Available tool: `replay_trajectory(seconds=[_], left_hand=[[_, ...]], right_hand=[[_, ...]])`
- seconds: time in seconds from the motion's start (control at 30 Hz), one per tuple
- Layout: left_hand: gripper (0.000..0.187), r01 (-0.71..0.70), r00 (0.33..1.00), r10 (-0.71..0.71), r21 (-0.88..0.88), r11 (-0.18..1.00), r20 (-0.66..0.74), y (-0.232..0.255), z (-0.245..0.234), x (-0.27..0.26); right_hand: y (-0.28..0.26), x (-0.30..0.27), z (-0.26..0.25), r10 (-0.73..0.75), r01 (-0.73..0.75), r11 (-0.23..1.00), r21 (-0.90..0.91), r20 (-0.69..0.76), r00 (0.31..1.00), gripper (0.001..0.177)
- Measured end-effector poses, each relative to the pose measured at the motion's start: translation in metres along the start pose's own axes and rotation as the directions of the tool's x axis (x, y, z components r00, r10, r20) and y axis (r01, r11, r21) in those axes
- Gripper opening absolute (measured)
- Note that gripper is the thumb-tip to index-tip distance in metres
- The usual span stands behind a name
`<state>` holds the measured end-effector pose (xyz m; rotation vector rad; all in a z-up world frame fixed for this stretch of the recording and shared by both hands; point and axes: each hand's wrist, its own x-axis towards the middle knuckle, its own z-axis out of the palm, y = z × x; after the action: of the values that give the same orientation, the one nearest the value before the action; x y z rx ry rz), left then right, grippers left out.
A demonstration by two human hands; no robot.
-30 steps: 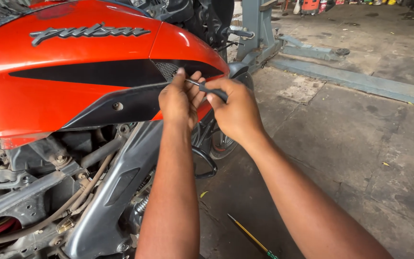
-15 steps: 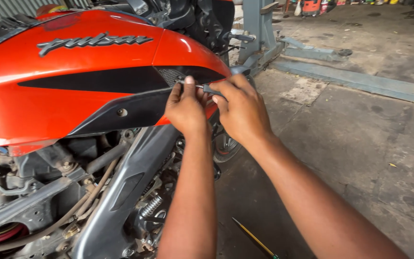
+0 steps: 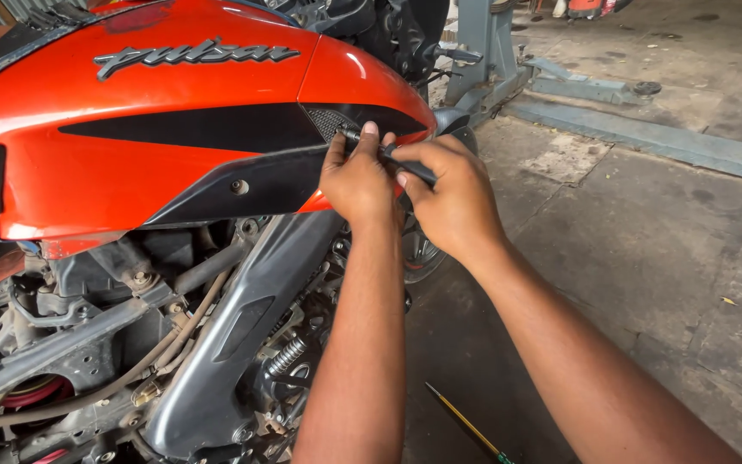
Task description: Remove and work on motorcycle side panels and components using various hand tools.
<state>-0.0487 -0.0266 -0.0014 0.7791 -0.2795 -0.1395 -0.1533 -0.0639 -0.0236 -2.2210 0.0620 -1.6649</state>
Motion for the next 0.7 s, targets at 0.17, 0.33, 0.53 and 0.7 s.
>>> replay_trajectory(seconds=[0.17, 0.33, 0.53, 0.7], left_hand=[[0.072, -0.024, 1.0, 0.027, -0.226, 0.974, 0.008, -0.011, 0.006, -0.007], [0.071, -0.086, 0.995, 0.093, -0.21, 0.974, 0.022, -0.02, 0.008, -0.012], [0.071, -0.173, 0.984, 0.18, -0.317, 0.932, -0.009, -0.04, 0.01, 0.001], [0.069, -0.191, 0.981, 0.192, -0.251, 0.949, -0.022, -0.034, 0.011, -0.005]], right_hand=[[-0.004, 0.011, -0.001, 0.569, -0.634, 0.572, 0.52, 0.305, 0.764, 0.03], [0.001, 0.022, -0.007, 0.585, -0.693, 0.42, 0.585, 0.41, 0.7, 0.026], [0.007, 0.026, -0.008, 0.507, -0.645, 0.593, 0.481, 0.399, 0.764, 0.023], [0.004, 0.019, -0.009, 0.495, -0.624, 0.631, 0.461, 0.38, 0.781, 0.026]])
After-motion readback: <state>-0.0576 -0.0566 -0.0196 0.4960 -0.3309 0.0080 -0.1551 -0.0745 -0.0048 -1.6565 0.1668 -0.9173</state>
